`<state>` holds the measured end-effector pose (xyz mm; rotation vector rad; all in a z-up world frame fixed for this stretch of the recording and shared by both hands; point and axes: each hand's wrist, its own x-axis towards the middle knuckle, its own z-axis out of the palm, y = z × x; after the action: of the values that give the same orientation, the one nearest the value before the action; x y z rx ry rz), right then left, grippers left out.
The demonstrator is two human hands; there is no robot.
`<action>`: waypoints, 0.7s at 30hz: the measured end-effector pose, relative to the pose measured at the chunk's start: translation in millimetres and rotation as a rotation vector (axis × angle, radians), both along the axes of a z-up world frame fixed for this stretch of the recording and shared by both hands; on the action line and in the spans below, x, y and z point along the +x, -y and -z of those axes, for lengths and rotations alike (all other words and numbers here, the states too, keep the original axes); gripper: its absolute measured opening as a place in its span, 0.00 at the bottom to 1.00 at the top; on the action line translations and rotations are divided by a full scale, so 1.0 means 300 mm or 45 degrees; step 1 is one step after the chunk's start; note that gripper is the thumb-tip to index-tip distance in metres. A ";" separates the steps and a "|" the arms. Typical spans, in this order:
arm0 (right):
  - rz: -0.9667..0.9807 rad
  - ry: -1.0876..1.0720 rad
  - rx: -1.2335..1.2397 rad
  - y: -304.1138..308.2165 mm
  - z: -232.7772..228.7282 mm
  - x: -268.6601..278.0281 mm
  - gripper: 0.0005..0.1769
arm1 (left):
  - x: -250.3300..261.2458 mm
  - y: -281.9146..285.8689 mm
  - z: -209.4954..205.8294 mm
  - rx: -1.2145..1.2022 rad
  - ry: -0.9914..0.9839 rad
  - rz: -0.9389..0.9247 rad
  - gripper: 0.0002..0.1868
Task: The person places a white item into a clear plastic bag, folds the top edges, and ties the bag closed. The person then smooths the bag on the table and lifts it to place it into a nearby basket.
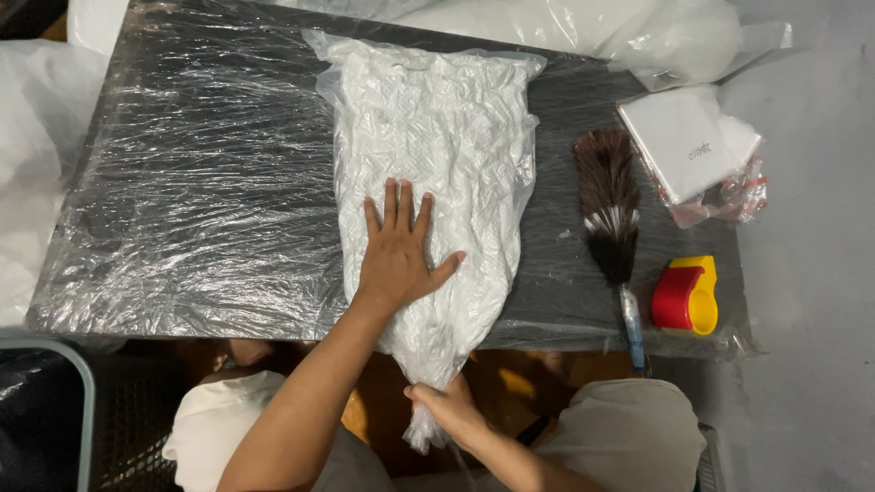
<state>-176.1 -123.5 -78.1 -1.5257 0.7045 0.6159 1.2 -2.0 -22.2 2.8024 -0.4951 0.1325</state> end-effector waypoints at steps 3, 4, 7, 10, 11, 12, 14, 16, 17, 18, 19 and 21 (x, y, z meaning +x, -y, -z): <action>-0.004 -0.024 -0.016 -0.001 0.006 0.002 0.15 | 0.002 0.000 0.004 -0.002 0.024 -0.001 0.53; -0.004 -0.038 -0.015 0.000 0.011 0.001 0.12 | 0.002 0.000 0.005 0.011 0.020 -0.001 0.53; 0.003 -0.029 -0.012 0.000 0.013 -0.001 0.14 | 0.004 0.001 0.006 0.009 0.016 -0.002 0.53; 0.019 -0.066 -0.035 -0.008 -0.010 0.005 0.20 | 0.005 0.001 0.008 0.015 0.016 0.001 0.54; 0.019 -0.066 -0.035 -0.008 -0.010 0.005 0.20 | 0.003 0.001 0.009 0.015 0.016 0.000 0.54; 0.022 -0.056 -0.029 -0.008 -0.009 0.005 0.19 | 0.002 0.001 0.009 -0.004 0.036 0.001 0.53; 0.026 -0.045 -0.023 -0.007 0.003 0.003 0.19 | 0.002 0.001 0.011 -0.022 0.055 0.002 0.53; 0.033 -0.055 -0.040 -0.005 0.025 -0.001 0.16 | 0.003 0.000 0.012 -0.027 0.062 0.008 0.53; 0.033 -0.054 -0.040 -0.004 0.026 -0.001 0.16 | 0.003 0.001 0.012 -0.027 0.062 0.008 0.53; 0.027 -0.047 -0.034 -0.004 0.027 -0.001 0.17 | 0.004 0.001 0.012 -0.010 0.056 0.006 0.53; 0.021 -0.041 -0.028 -0.004 0.028 -0.001 0.19 | 0.004 0.001 0.012 0.006 0.049 0.004 0.54; 0.020 -0.018 -0.020 -0.002 0.043 -0.005 0.16 | 0.006 0.001 0.009 0.012 0.032 0.005 0.54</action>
<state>-177.7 -122.9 -90.9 -1.5305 0.7329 0.6113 2.8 -2.1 -24.8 2.8116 -0.5086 0.1656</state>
